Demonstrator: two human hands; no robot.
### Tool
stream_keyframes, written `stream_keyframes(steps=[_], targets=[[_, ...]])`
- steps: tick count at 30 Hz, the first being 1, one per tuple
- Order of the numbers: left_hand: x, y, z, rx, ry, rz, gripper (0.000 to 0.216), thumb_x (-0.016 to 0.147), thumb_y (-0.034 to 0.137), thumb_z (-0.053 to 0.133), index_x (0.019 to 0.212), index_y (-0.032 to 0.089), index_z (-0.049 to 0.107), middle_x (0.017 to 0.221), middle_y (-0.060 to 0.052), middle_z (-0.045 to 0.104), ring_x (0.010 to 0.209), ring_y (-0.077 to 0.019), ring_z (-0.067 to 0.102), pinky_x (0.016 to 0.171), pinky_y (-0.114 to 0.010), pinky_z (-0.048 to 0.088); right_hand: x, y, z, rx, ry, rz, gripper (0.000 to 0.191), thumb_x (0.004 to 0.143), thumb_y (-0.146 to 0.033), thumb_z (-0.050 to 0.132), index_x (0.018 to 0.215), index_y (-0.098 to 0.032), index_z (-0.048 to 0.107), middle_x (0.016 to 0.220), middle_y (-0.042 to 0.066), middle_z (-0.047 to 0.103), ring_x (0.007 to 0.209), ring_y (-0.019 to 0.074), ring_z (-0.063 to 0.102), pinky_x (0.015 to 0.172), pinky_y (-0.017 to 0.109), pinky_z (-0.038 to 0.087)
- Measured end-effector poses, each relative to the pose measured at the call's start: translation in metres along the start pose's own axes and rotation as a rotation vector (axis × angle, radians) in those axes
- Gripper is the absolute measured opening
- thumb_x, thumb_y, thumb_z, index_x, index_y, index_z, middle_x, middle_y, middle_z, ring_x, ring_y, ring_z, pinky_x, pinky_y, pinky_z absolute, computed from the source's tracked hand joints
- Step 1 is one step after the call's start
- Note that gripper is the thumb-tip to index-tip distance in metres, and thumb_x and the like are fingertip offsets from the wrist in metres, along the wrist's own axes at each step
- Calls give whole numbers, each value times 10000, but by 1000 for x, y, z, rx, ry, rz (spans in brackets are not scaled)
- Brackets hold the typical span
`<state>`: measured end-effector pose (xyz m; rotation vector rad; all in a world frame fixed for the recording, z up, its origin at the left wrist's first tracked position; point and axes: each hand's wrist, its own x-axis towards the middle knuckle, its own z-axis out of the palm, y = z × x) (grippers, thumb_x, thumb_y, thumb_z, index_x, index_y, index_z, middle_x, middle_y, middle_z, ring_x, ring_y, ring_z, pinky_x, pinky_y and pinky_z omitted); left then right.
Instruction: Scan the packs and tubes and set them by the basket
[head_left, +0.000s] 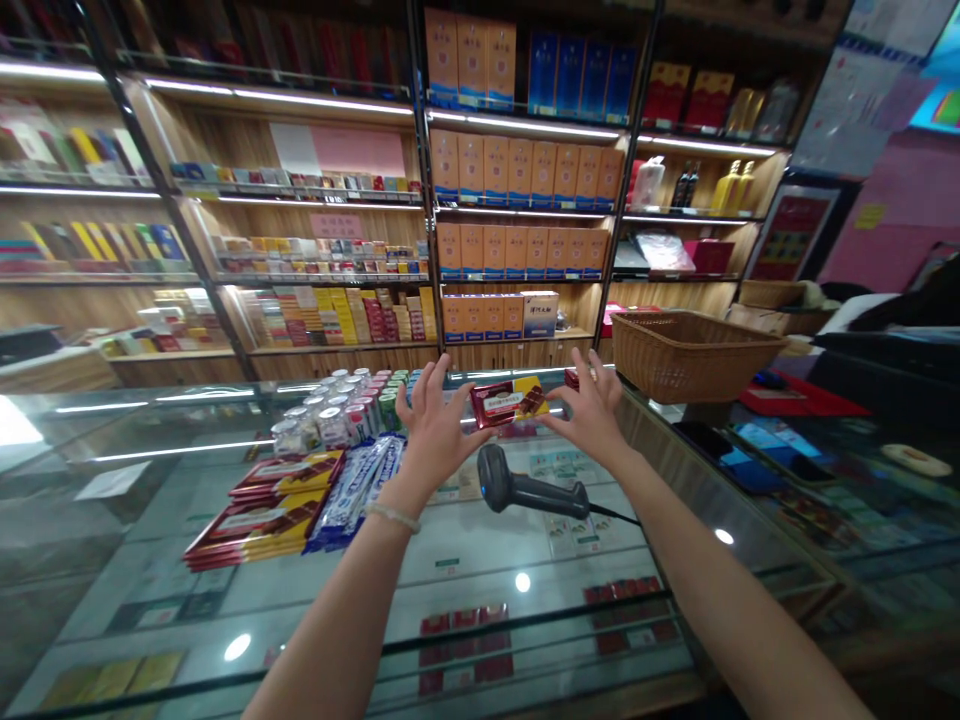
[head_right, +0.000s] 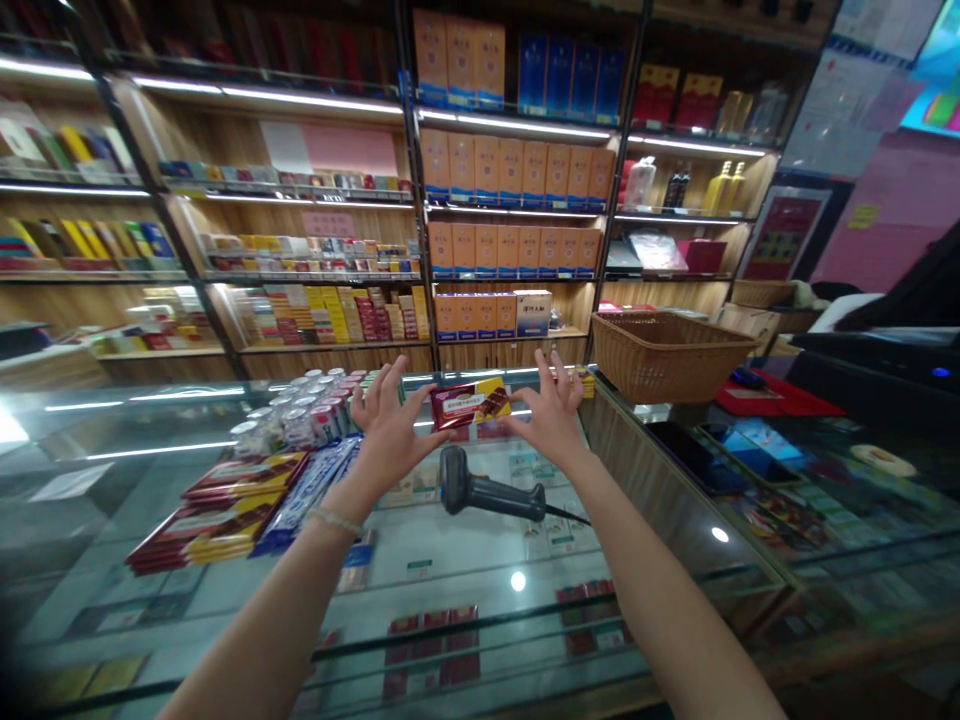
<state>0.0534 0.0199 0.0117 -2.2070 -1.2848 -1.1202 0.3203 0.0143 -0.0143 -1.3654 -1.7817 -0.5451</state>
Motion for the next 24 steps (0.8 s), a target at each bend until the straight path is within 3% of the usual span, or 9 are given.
stream_keyframes(steps=[6,12,18,24], targets=[[7,2,5,18,31,-10,560,783,500,833,1259,235,704,1688,-219,349,1557,-448,290,1228,-730,102,9,-7,3,-26,-62,48,232,919,-462,733,963,-244,801,1738,83,286,1605,393,161,1204,733,164],[30,7,7,16,68,-8,533,797,489,815,1257,238,714,1687,-207,355,1549,-442,310,1238,-725,90,26,1,-1,-33,-21,38,220,959,-437,680,970,-263,813,1716,79,342,1590,380,219,1198,739,175],[55,28,19,7,30,-7,537,813,518,797,1255,225,713,1693,-212,337,1548,-441,311,1236,-736,116,36,30,-14,-74,-38,64,212,963,-407,662,1013,-275,820,1701,72,373,1582,364,241,1217,714,160],[77,63,49,-33,-5,1,539,794,524,823,1230,222,720,1676,-219,361,1541,-435,327,1222,-739,175,31,73,-30,-132,23,68,206,971,-393,648,1038,-292,814,1681,73,408,1567,371,258,1201,726,177]])
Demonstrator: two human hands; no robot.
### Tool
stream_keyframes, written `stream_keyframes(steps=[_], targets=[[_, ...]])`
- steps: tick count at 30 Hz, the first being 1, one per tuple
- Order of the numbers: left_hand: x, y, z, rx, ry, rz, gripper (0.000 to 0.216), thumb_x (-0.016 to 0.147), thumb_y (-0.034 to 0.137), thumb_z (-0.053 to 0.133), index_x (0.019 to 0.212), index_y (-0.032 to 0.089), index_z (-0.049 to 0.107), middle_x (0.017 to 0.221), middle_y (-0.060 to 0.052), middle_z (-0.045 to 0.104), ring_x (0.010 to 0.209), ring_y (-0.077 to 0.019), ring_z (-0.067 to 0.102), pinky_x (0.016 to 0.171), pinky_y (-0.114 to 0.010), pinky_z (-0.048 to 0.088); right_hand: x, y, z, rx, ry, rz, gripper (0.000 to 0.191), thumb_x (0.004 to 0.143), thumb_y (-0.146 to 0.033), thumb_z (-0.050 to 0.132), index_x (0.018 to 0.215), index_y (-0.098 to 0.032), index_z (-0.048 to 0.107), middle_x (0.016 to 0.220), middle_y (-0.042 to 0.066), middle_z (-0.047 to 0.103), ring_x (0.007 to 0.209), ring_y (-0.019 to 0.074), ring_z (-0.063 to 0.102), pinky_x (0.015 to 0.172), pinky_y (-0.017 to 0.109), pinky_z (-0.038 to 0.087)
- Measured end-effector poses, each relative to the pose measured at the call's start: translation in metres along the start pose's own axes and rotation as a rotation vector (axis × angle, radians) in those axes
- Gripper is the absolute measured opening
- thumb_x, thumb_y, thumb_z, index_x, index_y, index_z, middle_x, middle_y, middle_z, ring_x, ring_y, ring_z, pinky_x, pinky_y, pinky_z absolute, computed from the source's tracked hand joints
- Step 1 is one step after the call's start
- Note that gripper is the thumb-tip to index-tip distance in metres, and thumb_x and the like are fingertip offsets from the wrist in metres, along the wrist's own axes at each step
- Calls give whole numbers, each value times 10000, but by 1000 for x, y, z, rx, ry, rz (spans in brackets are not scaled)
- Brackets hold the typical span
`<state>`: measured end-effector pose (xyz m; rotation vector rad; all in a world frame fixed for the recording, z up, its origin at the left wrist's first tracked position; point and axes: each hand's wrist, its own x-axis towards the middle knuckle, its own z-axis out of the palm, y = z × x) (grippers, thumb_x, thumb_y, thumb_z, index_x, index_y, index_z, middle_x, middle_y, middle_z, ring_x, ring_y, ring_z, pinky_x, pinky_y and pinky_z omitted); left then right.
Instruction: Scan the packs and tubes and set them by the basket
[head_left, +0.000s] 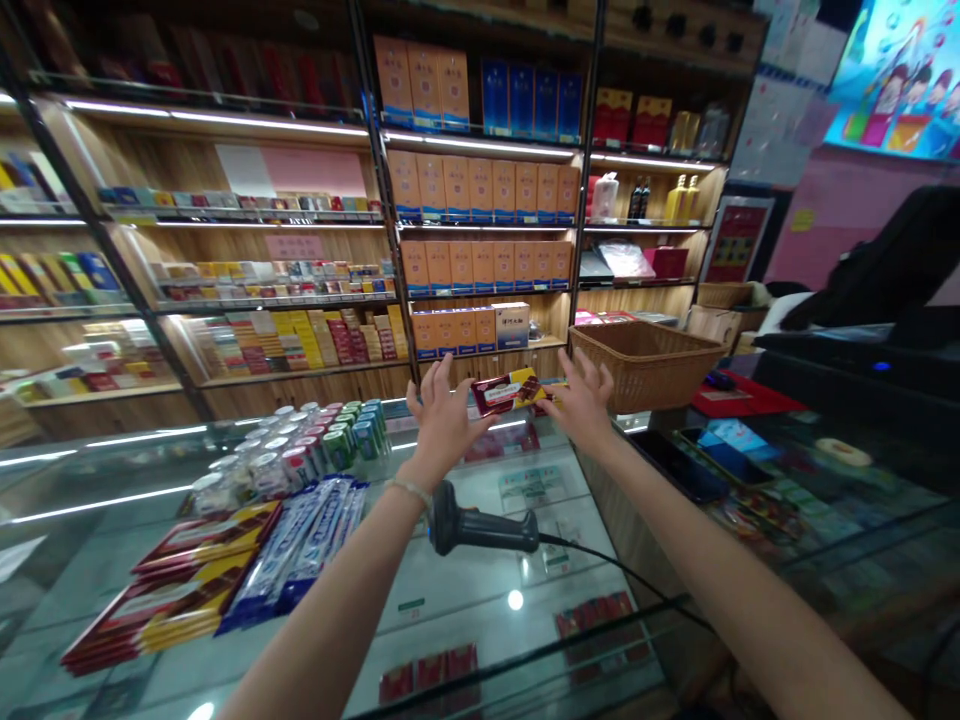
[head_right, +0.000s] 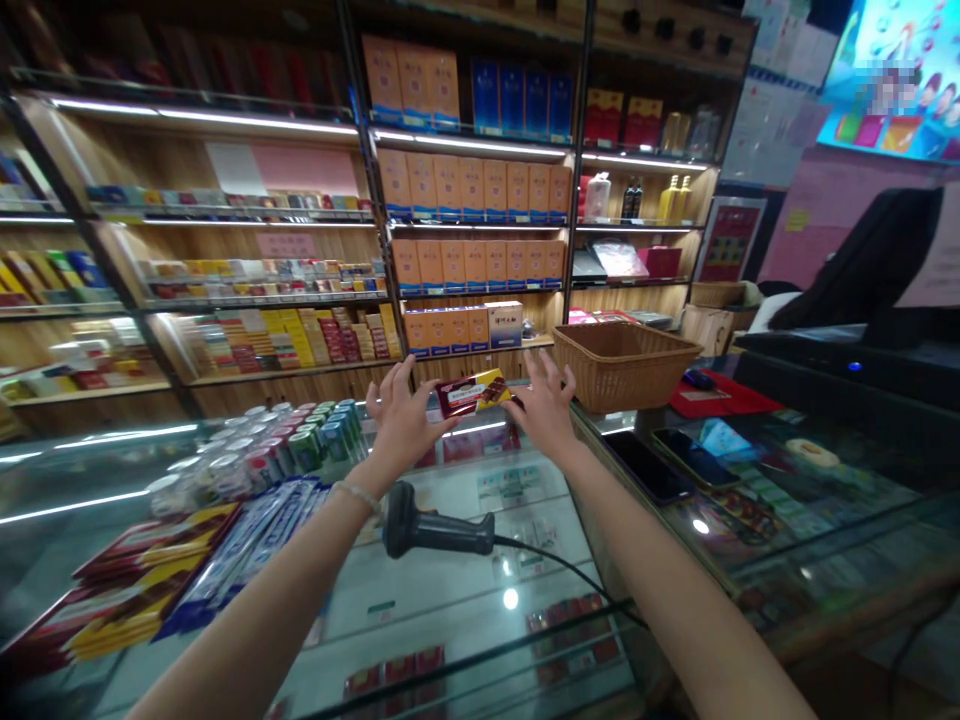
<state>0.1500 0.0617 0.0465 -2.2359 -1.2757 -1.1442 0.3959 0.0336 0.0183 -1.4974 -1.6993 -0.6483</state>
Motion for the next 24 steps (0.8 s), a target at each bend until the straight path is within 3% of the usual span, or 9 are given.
stream_keyframes(steps=[5,11,24], targets=[[16,27,27,-24,-62,29,555,787,521,835,1235,217,712,1680,-223,354,1543,-421,331,1221,-732,199,-11,38,-2,-74,21,29,194,960,-376,669,1062,-288,809,1688,85,391,1554,378,285,1190,707,217],[36,46,49,27,-164,22,575,853,584,744,1294,219,693,1713,-184,306,1572,-384,282,1258,-692,172,-12,70,13,-140,89,38,174,954,-360,680,1034,-272,808,1683,101,404,1550,370,274,1193,682,183],[89,41,113,20,-284,-110,657,825,623,762,1374,278,662,1757,-135,194,1594,-382,198,1264,-678,163,27,108,60,-223,122,6,175,966,-332,661,1020,-228,790,1716,102,339,1582,360,217,1240,692,84]])
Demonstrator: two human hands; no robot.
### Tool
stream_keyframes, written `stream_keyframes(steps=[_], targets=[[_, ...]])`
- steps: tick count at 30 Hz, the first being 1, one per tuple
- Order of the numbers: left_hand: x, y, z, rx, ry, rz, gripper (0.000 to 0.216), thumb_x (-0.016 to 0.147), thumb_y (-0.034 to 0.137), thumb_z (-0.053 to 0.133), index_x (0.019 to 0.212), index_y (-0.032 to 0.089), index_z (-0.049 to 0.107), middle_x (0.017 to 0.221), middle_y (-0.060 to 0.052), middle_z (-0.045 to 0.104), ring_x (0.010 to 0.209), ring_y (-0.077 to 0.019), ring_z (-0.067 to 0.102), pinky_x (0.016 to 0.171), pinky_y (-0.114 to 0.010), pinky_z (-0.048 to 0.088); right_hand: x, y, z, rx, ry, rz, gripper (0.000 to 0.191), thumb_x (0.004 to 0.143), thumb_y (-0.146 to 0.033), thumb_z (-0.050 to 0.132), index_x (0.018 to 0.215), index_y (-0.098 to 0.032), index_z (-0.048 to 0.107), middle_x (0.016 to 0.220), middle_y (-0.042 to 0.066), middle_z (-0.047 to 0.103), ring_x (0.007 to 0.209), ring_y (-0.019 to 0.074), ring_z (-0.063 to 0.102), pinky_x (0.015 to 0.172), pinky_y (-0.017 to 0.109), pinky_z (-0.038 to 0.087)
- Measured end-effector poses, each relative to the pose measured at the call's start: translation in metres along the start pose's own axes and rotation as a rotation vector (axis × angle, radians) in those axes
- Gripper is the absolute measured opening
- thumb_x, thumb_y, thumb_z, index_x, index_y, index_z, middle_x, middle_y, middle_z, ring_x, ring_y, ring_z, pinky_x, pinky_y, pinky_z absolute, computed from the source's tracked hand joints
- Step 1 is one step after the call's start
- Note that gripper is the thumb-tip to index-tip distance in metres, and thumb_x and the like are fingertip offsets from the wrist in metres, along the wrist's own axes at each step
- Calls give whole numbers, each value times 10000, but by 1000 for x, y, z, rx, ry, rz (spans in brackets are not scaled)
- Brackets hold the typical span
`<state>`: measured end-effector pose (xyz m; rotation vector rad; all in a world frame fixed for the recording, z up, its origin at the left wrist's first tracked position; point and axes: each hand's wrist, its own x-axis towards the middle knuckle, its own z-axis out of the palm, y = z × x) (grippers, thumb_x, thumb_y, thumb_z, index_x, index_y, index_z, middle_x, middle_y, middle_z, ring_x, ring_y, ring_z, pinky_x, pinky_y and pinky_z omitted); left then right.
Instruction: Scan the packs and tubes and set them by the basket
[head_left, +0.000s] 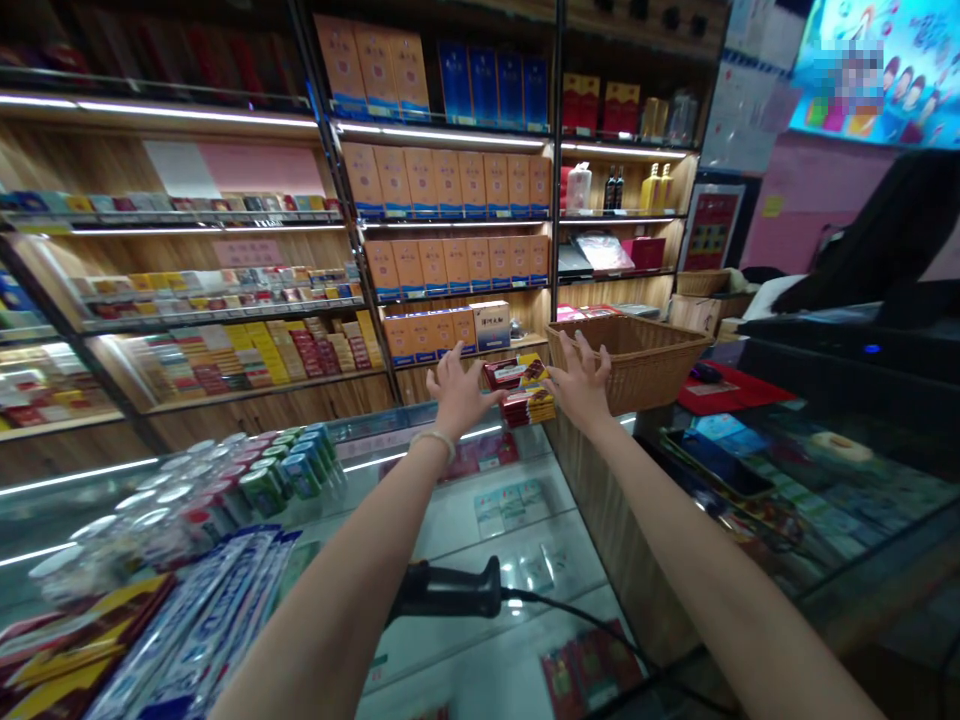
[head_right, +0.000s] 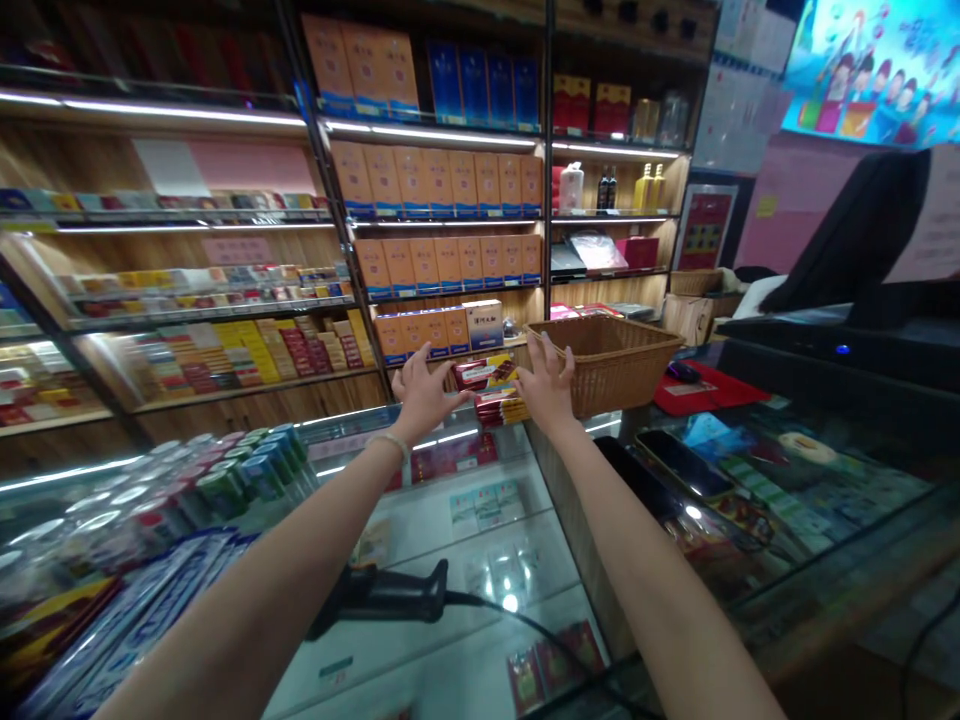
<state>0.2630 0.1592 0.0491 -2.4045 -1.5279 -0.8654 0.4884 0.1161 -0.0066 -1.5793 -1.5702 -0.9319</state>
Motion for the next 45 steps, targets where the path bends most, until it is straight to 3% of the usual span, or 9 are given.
stream_keyframes(steps=[14,26,33,39,45], targets=[[18,1,52,92,-96,100,605,906,667,624,1335,246,680,1768,-134,165,1612,-376,154,1269,-705,113,-22,24,44,-127,-31,-108,204,989,-261,588,1090,-205,756,1740,79,276,1649,292,10,1278,658,-151],[26,2,75,91,-210,61,634,885,736,587,1275,253,716,1772,-129,151,1620,-401,122,1265,-716,85,-34,15,64,-161,-186,-113,262,992,-167,539,1090,-170,782,1743,66,221,1648,304,61,1288,656,-148],[25,-2,76,145,-265,46,645,917,726,535,1297,235,708,1770,-161,139,1628,-393,94,1253,-730,89,-37,13,56,-115,-180,-133,314,1015,-181,488,1204,-174,739,1736,89,241,1637,294,154,1302,663,-71],[24,-3,78,120,-254,15,598,900,699,574,1265,252,730,1768,-145,168,1628,-397,110,1254,-734,82,-38,13,54,-78,-167,-137,296,992,-179,527,1200,-210,735,1714,101,316,1614,302,241,1294,685,-19],[21,-3,79,144,-235,24,667,924,727,514,1351,245,688,1762,-165,179,1629,-391,103,1255,-733,63,-39,14,53,-66,-150,-140,282,974,-199,567,1203,-200,732,1705,123,342,1607,312,251,1289,685,-7]])
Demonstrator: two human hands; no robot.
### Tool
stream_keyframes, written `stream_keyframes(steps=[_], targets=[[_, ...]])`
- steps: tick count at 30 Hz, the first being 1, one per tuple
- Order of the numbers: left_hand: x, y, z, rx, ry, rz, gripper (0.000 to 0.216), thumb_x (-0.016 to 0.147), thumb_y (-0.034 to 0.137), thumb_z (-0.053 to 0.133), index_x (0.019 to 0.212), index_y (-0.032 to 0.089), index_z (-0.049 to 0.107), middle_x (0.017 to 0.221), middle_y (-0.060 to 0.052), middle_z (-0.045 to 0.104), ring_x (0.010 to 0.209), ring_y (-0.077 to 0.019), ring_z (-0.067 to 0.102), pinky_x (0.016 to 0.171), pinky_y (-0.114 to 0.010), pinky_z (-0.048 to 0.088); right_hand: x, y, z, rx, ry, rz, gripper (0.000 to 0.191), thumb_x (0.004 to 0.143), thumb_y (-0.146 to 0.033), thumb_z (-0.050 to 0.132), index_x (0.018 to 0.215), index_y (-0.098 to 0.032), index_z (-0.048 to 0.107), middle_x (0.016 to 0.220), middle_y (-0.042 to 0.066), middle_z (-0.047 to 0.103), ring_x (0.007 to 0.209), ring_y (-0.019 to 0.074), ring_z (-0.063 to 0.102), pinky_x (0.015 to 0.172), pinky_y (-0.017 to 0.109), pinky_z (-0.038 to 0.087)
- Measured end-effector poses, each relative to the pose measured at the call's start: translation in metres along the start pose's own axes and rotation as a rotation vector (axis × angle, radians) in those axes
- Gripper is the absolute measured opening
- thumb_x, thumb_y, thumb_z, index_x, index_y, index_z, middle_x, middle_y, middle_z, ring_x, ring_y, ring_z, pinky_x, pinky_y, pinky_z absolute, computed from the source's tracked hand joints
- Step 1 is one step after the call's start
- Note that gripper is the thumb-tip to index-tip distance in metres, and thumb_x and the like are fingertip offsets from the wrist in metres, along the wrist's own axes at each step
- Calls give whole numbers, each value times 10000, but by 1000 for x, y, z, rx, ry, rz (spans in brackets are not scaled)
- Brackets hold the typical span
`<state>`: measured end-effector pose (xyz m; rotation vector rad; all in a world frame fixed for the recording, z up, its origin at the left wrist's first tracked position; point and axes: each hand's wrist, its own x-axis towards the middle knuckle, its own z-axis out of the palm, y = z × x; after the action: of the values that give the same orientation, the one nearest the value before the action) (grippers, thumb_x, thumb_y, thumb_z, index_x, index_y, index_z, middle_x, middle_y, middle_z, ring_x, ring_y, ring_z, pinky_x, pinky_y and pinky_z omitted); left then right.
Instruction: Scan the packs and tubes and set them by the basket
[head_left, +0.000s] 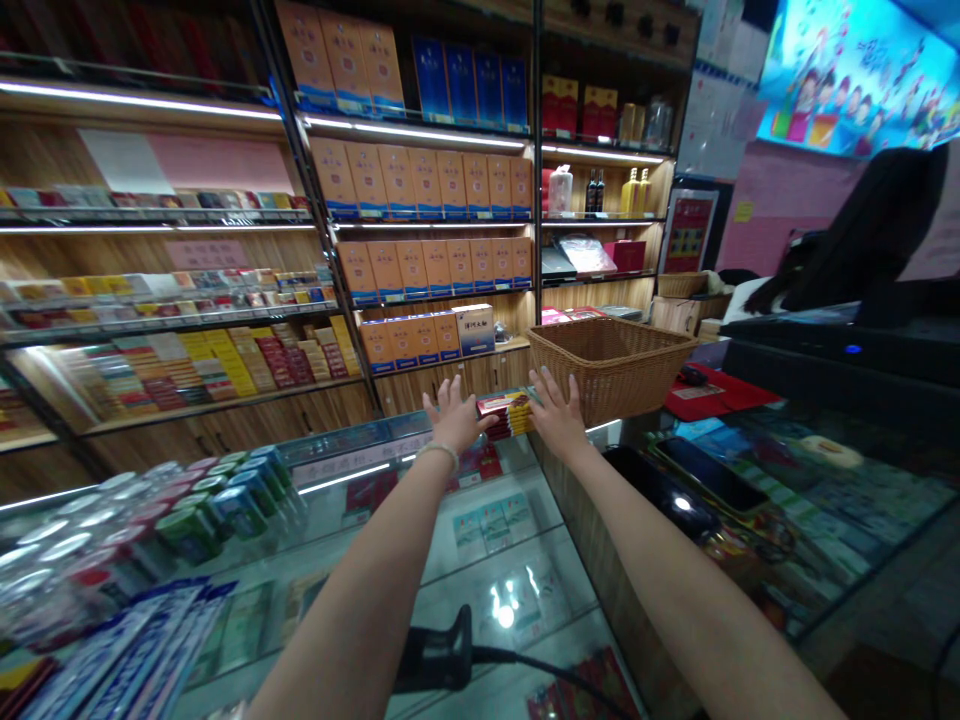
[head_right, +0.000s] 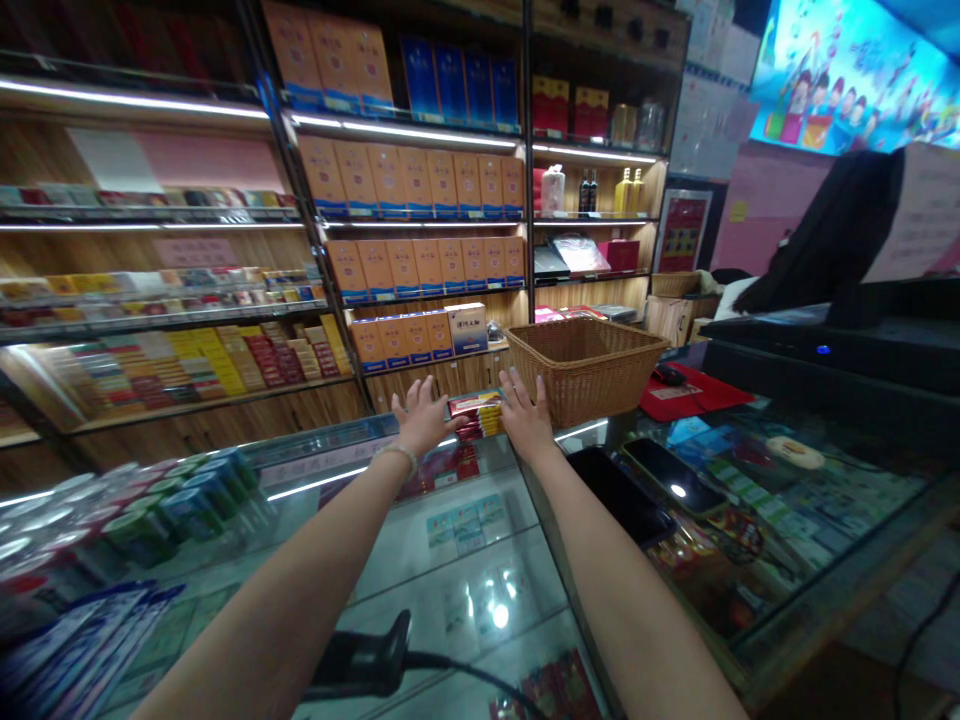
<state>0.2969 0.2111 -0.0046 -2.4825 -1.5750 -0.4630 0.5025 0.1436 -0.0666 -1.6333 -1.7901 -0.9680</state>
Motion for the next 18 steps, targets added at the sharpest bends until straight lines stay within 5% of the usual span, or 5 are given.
stream_keyframes(steps=[18], targets=[[-8,1,0,65,-53,-6,694,1013,626,355,1578,242,480,1776,-133,118,1646,-349,38,1253,-729,-18,-2,-5,-2,19,-22,41,300,986,-285,597,1243,-177,707,1717,162,306,1620,316,201,1288,667,-16]])
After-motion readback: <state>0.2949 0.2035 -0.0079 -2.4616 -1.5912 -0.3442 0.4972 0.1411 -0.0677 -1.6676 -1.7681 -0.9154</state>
